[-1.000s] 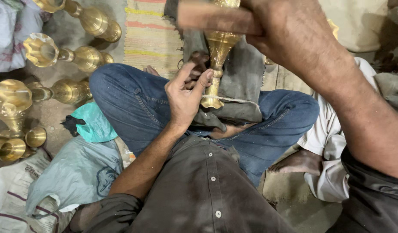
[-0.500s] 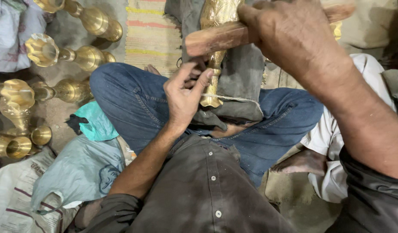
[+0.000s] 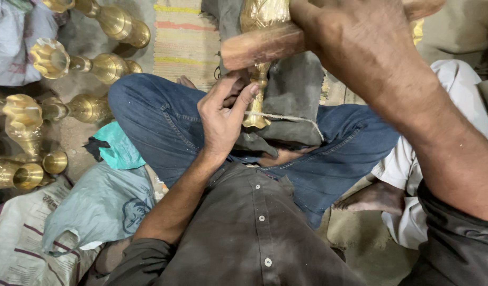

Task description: The person sits cross-legged on the floor with an engraved brass vase on their lap and uses a chisel and wooden mallet to hammer decorative patterns into the vase's surface, repositioning the chisel around the flared base and body as they work.

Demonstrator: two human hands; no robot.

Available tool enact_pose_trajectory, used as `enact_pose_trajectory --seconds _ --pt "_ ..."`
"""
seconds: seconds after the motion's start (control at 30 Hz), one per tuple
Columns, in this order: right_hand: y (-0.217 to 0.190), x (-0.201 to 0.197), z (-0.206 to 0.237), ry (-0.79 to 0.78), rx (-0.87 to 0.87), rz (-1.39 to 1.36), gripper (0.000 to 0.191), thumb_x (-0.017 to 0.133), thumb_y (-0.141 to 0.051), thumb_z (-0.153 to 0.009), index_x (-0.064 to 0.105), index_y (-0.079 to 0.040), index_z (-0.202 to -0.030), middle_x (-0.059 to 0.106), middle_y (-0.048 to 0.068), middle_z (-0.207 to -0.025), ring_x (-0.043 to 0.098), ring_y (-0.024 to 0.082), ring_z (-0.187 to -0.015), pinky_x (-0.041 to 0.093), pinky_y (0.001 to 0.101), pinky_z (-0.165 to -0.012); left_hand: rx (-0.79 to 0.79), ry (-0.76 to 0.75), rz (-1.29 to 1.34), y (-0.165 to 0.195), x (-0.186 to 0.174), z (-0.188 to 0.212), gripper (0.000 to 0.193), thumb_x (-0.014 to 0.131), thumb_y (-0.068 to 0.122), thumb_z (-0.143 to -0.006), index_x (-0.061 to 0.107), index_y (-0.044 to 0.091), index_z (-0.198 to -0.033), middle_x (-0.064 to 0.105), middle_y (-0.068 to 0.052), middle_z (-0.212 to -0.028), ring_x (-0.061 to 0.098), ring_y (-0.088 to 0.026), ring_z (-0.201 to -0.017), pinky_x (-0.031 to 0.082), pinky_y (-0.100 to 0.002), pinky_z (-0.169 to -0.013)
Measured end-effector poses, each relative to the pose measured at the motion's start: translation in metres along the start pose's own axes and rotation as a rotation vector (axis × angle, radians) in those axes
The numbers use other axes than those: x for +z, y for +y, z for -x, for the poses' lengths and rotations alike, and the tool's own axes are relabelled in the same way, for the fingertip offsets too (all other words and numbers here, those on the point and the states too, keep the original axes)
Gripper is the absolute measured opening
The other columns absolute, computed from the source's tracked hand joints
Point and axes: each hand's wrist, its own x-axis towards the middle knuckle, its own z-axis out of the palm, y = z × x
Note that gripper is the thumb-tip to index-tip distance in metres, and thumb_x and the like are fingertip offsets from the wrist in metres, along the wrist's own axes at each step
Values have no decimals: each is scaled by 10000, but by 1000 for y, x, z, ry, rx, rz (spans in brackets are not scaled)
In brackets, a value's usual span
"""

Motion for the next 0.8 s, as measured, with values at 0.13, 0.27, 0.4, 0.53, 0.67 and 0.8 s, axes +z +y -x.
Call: enact_pose_trajectory --seconds 0.13,0.27,0.4,0.53,0.67,0.8 --pt "2 -1 2 -139 190 -187 221 809 -94 -919 657 18 -1035 661 161 -800 679 328 -724 529 414 -648 -75 -17 83 2 2 1 292 725 30 -1035 644 -32 -1308 769 -94 -1027 762 -115 -938 632 -249 -814" --pt "2 0 7 23 3 45 143 748 -33 -911 673 -41 -1032 658 105 -806 682 261 -727 511 380 -638 -99 -7 31 3 4 0 274 737 33 -1029 665 -12 -1290 774 -81 -977 739 -95 -872 619 -237 -784" --pt "5 2 11 9 -8 10 122 762 -42 -932 666 -29 -1006 651 117 -793 679 272 -741 520 386 -630 -111 5 15 6 7 2 292 748 39 -1015 662 -5 -1290 758 -75 -973 730 -87 -870 613 -230 -762" --pt "7 5 14 -48 85 -79 205 738 0 -928 691 -19 -1126 649 148 -801 665 305 -704 526 414 -624 -130 -6 43 6 9 2 303 739 36 -1020 662 -8 -1309 769 -65 -957 725 -85 -858 614 -233 -771" --pt "9 8 19 53 -33 62 226 732 -6 -886 670 -41 -1100 664 104 -858 689 250 -775 522 375 -675 -38 26 -64 3 10 4 269 773 19 -1003 667 -22 -1246 755 -79 -992 723 -94 -876 611 -233 -743" --pt "9 10 25 25 16 9 230 758 -27 -894 673 -47 -1107 662 123 -846 689 292 -790 530 399 -662 -47 33 -15 2 13 8 288 758 23 -1009 652 -31 -1272 759 -72 -989 715 -84 -874 611 -226 -760"
